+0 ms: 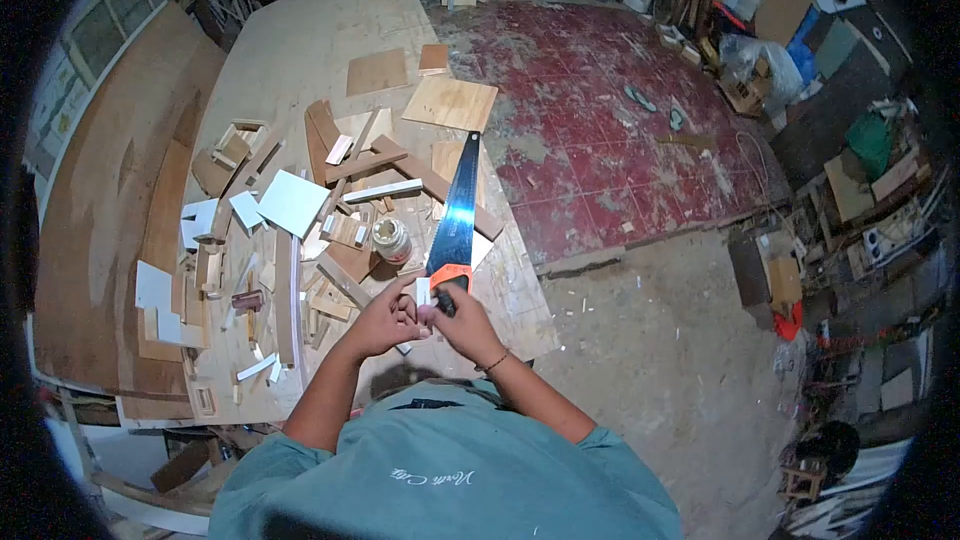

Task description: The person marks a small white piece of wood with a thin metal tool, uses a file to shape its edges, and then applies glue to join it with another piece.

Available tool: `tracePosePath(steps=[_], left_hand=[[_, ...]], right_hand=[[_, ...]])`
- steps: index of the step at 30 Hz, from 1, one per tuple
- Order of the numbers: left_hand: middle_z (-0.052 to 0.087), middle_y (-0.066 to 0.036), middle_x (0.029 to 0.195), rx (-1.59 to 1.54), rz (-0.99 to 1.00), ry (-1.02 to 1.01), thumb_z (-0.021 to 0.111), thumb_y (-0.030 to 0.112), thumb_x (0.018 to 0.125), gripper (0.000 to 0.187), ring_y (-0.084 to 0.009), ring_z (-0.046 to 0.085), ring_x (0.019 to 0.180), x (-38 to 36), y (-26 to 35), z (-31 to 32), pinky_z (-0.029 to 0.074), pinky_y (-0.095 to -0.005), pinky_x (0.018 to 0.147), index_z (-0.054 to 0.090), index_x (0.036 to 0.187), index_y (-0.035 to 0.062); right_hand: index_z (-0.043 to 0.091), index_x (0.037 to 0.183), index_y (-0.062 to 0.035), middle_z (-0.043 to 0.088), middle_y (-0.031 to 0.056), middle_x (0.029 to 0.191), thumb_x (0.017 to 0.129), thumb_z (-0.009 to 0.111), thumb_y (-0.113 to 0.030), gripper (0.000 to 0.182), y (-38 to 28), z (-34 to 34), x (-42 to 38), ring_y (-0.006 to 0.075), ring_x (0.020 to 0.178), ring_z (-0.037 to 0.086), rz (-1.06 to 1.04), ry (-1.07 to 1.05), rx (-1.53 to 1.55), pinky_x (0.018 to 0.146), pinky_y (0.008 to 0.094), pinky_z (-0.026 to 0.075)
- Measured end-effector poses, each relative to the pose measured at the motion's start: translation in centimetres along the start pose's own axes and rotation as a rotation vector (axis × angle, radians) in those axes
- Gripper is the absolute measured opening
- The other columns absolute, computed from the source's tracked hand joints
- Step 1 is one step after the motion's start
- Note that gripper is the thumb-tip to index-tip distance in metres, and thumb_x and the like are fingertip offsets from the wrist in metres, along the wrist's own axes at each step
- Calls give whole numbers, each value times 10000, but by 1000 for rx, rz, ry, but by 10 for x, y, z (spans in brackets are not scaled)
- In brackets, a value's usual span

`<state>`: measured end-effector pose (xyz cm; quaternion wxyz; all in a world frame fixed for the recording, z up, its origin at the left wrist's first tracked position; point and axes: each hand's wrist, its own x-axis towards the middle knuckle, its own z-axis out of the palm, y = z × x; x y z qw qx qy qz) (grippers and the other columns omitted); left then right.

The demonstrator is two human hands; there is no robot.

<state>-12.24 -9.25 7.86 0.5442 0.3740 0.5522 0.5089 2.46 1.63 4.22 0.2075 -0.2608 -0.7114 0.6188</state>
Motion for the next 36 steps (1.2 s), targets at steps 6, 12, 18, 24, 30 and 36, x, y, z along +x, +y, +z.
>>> tracePosePath(steps=[6, 12, 18, 24, 30, 36], left_hand=[[498, 18, 798, 294, 8, -68, 754, 34, 715, 928, -49, 483, 686, 10, -4, 29, 410, -192, 596, 225, 1473, 110], [591, -47, 945, 100, -112, -170, 698, -1, 753, 866, -121, 596, 835, 23, -14, 48, 532, -281, 717, 192, 1456, 25], [591, -54, 829, 46, -87, -199, 697, 54, 767, 826, -104, 591, 708, 27, -10, 58, 511, -259, 644, 221, 1437, -18], [602, -51, 938, 96, -153, -262, 732, 79, 770, 780, -111, 587, 807, 19, 1, 55, 526, -278, 686, 294, 1412, 2], [591, -30, 938, 88, -138, -277, 721, 106, 793, 738, -105, 571, 823, 12, 2, 53, 516, -276, 688, 318, 1404, 12], [571, -6, 928, 52, -139, -292, 697, 99, 807, 675, -90, 549, 823, 6, 4, 56, 510, -266, 686, 360, 1390, 50]], right_hand=[[583, 1033, -1, 627, 71, 805, 817, 691, -211, 320, -14, -29, -14, 121, 712, 562, 40, 70, 45, 653, 291, 465], [501, 1003, -11, 573, 36, 750, 842, 677, -207, 309, -20, -51, -33, 100, 697, 537, 104, 26, -225, 616, 276, 451], [451, 1153, 4, 603, 134, 941, 863, 637, -181, 391, -5, -54, -45, 177, 829, 597, 63, -64, 148, 713, 334, 479], [412, 1224, 9, 586, 151, 1013, 879, 599, -143, 420, -9, -56, -53, 185, 930, 587, 44, -107, 103, 821, 340, 465], [424, 1211, 7, 583, 166, 1019, 874, 597, -135, 405, -11, -54, -55, 196, 925, 582, 76, -160, 139, 823, 335, 458], [420, 1206, 4, 575, 162, 979, 869, 604, -136, 409, -1, -53, -56, 181, 918, 567, 30, -176, 169, 827, 333, 454]])
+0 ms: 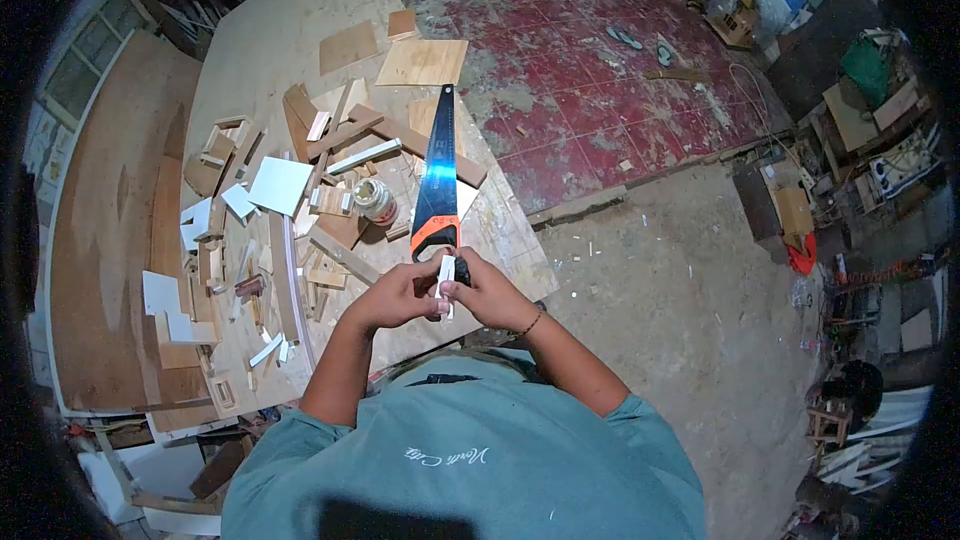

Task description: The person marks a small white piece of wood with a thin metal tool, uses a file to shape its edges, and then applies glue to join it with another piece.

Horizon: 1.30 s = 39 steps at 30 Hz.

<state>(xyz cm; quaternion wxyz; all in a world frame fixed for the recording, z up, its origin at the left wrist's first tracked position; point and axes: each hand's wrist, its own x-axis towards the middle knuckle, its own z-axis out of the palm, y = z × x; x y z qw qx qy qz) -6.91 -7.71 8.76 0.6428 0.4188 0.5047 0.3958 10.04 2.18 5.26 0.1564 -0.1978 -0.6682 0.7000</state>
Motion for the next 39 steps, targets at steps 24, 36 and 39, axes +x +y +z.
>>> tracePosePath(steps=[24, 36, 39], left_hand=[[648, -100, 922, -165, -31, 288, 547, 52, 871, 499, -179, 657, 804, -21, -10, -35, 568, -299, 698, 423, 1353, 37], [636, -106, 891, -352, -101, 493, 520, 69, 857, 233, -182, 660, 767, -25, -57, -55, 562, -283, 659, 529, 1084, 13], [636, -101, 887, -338, -103, 529, 509, 67, 866, 214, -172, 649, 737, -27, -62, -61, 555, -274, 627, 536, 1072, 17]], right_hand=[[397, 1349, -49, 577, 44, 1025, 916, 555, -116, 466, -42, 0, 25, 95, 775, 520, 125, -42, 66, 684, 235, 442], [485, 1109, -57, 620, 10, 800, 844, 655, -154, 329, -1, 14, 48, 19, 462, 340, 250, -63, 308, 403, 193, 269], [481, 1097, -58, 621, 21, 798, 845, 647, -139, 313, 1, 19, 51, 25, 458, 339, 262, -95, 329, 403, 194, 271]])
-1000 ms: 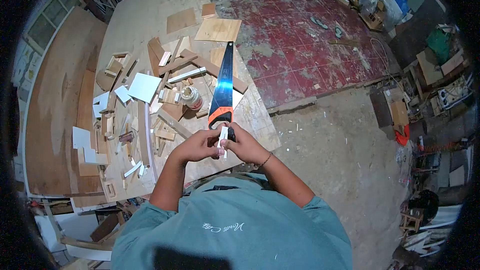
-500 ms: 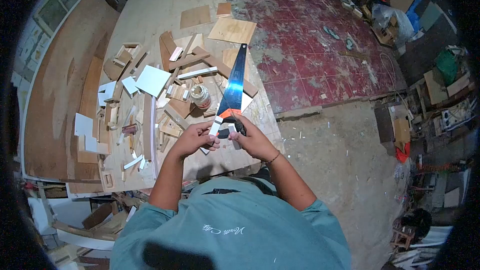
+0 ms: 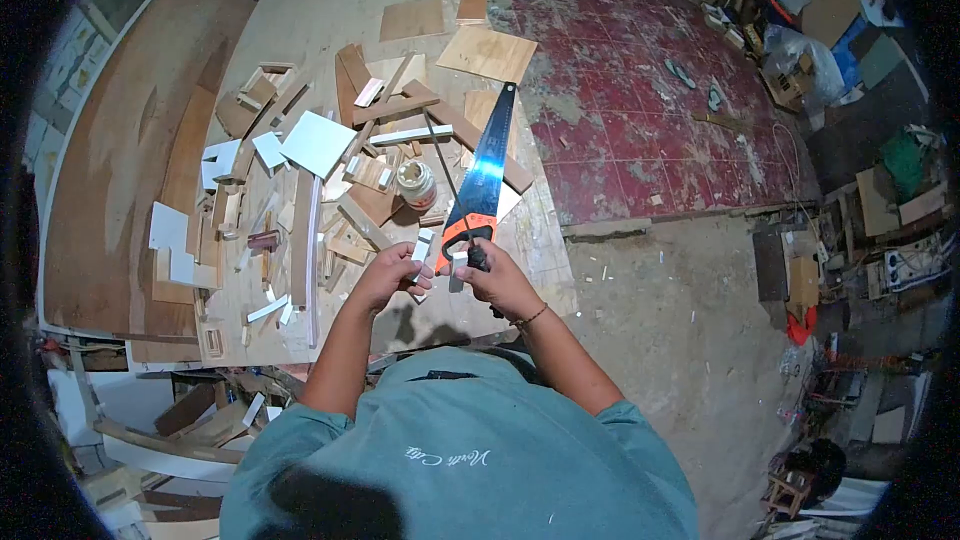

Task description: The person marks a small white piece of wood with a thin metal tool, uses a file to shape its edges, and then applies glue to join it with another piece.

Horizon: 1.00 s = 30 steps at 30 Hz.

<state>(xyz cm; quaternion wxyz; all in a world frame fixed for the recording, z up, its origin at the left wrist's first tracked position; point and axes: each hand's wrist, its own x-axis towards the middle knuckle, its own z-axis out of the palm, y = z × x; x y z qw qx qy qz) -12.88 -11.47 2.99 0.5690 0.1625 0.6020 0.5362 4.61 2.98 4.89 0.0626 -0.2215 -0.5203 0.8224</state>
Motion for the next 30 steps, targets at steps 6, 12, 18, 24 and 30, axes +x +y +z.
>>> tracePosePath(steps=[6, 12, 18, 24, 30], left_hand=[[637, -87, 900, 21, 11, 84, 502, 81, 873, 203, -164, 645, 737, 3, -6, -22, 551, -271, 625, 546, 1064, 26], [588, -50, 776, -56, 31, 108, 525, 169, 884, 149, -113, 579, 608, -1, -9, -41, 503, -241, 537, 561, 945, 38], [484, 5, 614, -118, -49, 63, 469, 289, 925, 252, -83, 417, 462, 10, -17, -60, 384, -240, 425, 554, 883, 56], [440, 39, 549, -118, -135, 27, 487, 374, 928, 322, -69, 379, 431, 20, -13, -65, 344, -223, 407, 559, 844, 72], [531, -5, 588, 245, 27, 157, 533, 356, 903, 323, -127, 480, 496, 38, -28, -78, 403, -280, 480, 601, 841, 46]], right_hand=[[491, 1063, -58, 488, -28, 678, 855, 633, -133, 262, 1, 19, 8, 35, 461, 354, 27, -5, 35, 402, 207, 270], [492, 996, -75, 477, -43, 677, 840, 653, -127, 230, 10, 28, 17, 28, 453, 343, 11, 57, 9, 407, 201, 253], [488, 987, -76, 447, -44, 662, 844, 644, -122, 217, 17, 32, 27, 35, 452, 345, 6, 95, 50, 401, 207, 257], [499, 963, -70, 453, -33, 646, 840, 646, -124, 199, 17, 33, 32, 43, 446, 368, 19, 171, 49, 393, 210, 271], [513, 962, -66, 452, -36, 639, 820, 671, -129, 222, 18, 32, 33, 45, 442, 365, 19, 178, 38, 389, 213, 267]])
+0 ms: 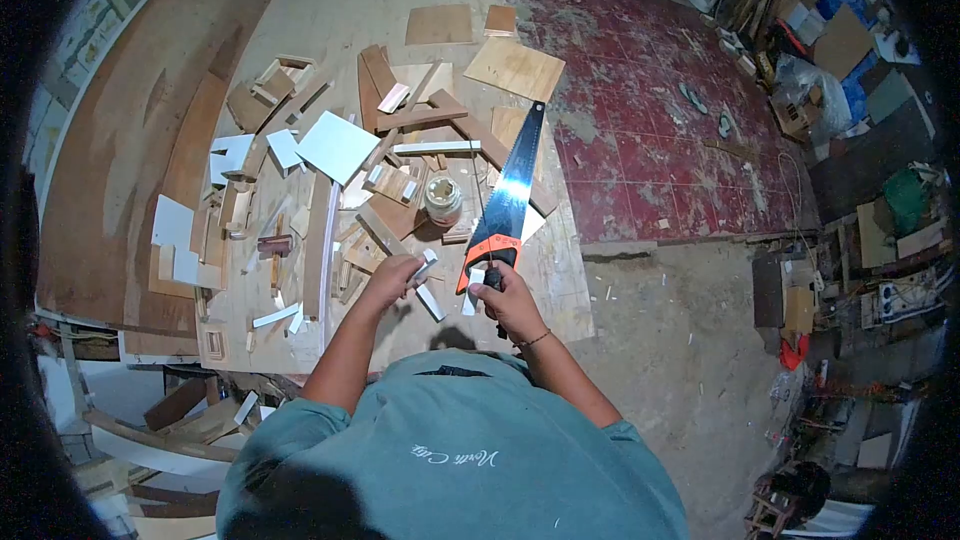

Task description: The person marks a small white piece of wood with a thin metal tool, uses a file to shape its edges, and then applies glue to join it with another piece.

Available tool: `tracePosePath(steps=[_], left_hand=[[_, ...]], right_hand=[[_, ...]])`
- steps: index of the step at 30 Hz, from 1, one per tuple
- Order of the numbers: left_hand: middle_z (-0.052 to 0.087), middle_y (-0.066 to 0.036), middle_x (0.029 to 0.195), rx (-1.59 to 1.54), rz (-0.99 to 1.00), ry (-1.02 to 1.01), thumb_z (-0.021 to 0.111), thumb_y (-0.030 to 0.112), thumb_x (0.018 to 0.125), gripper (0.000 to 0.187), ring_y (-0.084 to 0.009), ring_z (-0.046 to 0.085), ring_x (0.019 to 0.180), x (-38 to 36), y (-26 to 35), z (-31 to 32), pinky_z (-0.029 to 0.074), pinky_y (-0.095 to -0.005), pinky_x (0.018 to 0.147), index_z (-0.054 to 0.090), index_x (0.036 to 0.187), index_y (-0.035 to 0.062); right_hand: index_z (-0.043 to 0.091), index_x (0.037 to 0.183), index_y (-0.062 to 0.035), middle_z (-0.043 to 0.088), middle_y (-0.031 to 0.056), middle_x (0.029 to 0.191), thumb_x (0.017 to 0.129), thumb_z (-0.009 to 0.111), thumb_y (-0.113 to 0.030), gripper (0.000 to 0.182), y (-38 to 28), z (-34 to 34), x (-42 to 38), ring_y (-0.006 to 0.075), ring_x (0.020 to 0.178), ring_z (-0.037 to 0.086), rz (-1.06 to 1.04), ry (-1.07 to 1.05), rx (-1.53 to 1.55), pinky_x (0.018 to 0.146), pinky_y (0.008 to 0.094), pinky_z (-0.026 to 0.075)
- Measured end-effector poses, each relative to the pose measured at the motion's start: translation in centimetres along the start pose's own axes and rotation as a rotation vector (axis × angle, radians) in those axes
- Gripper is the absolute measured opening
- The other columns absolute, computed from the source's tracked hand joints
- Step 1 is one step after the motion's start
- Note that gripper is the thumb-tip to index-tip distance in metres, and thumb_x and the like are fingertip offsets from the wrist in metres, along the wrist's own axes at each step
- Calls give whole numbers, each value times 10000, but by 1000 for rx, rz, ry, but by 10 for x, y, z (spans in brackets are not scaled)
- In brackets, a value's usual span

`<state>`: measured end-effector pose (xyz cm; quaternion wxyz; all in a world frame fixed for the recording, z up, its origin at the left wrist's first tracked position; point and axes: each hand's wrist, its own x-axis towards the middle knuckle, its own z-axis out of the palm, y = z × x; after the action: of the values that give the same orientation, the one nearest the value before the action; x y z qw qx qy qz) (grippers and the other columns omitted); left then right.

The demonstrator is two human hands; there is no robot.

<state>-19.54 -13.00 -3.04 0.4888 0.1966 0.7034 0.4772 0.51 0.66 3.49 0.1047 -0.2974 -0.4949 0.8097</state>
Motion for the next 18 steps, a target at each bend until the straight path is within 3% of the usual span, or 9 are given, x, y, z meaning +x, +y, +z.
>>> tracePosePath(steps=[2, 4, 5, 8, 9, 11, 14, 16, 18], left_hand=[[584, -31, 626, 178, 120, 89, 543, 323, 898, 304, -158, 527, 534, 5, -15, 1, 443, -304, 529, 627, 898, 31], [653, -137, 862, 389, 67, 241, 584, 308, 867, 359, -262, 613, 787, -17, 11, 7, 476, -370, 747, 619, 1098, 37], [591, -214, 1094, 850, 297, 465, 617, 300, 840, 421, -311, 567, 1032, -7, -15, 8, 429, -377, 897, 588, 1197, 79], [524, -190, 1231, 711, 395, 373, 619, 295, 854, 474, -298, 501, 1144, -13, -8, 14, 383, -364, 984, 535, 1270, 85], [524, -190, 1231, 713, 395, 372, 619, 295, 854, 474, -298, 501, 1144, -18, -1, 18, 383, -364, 984, 535, 1270, 85], [549, -162, 1209, 305, 489, -8, 653, 186, 825, 442, -255, 516, 1137, -35, 17, 33, 395, -364, 964, 554, 1233, 49], [549, -142, 1223, 103, 406, -215, 667, 122, 819, 452, -217, 541, 1111, -58, 39, 62, 413, -349, 963, 539, 1248, 63], [596, -119, 1157, 84, 345, -217, 665, 97, 814, 428, -186, 588, 1023, -64, 49, 74, 454, -321, 910, 551, 1225, 59], [642, -105, 1060, 172, 357, -59, 663, 93, 809, 412, -184, 627, 933, -66, 55, 85, 489, -300, 830, 561, 1207, 61]], right_hand=[[518, 959, -66, 446, -39, 633, 813, 680, -128, 226, 2, 0, 0, 43, 442, 361, -7, -7, -19, 390, 213, 264], [531, 933, -66, 429, -47, 616, 800, 695, -122, 218, 7, 0, 1, 37, 446, 356, -19, -26, -73, 395, 210, 260], [531, 933, -66, 429, -47, 616, 800, 695, -122, 218, 9, 0, 0, 37, 446, 356, -17, -26, -72, 395, 210, 260], [544, 909, -66, 428, -53, 611, 793, 707, -122, 208, 6, 3, -3, 30, 450, 356, -8, -32, -60, 399, 207, 260], [548, 905, -66, 434, -55, 611, 791, 712, -128, 209, 4, 3, -4, 29, 451, 358, -6, -27, -65, 400, 205, 262], [553, 901, -66, 440, -58, 611, 789, 717, -134, 210, 6, 3, -7, 27, 452, 361, -2, -24, -68, 401, 203, 264], [555, 900, -66, 445, -59, 601, 791, 725, -156, 222, 11, 4, -8, 27, 460, 369, -36, -18, -25, 404, 202, 271], [554, 894, -60, 445, -60, 590, 795, 727, -174, 230, 13, 4, -11, 29, 467, 385, -89, 34, -5, 404, 203, 280], [552, 885, -59, 448, -59, 593, 796, 729, -180, 232, 15, -4, -15, 29, 468, 388, -106, 70, -13, 403, 205, 283]])
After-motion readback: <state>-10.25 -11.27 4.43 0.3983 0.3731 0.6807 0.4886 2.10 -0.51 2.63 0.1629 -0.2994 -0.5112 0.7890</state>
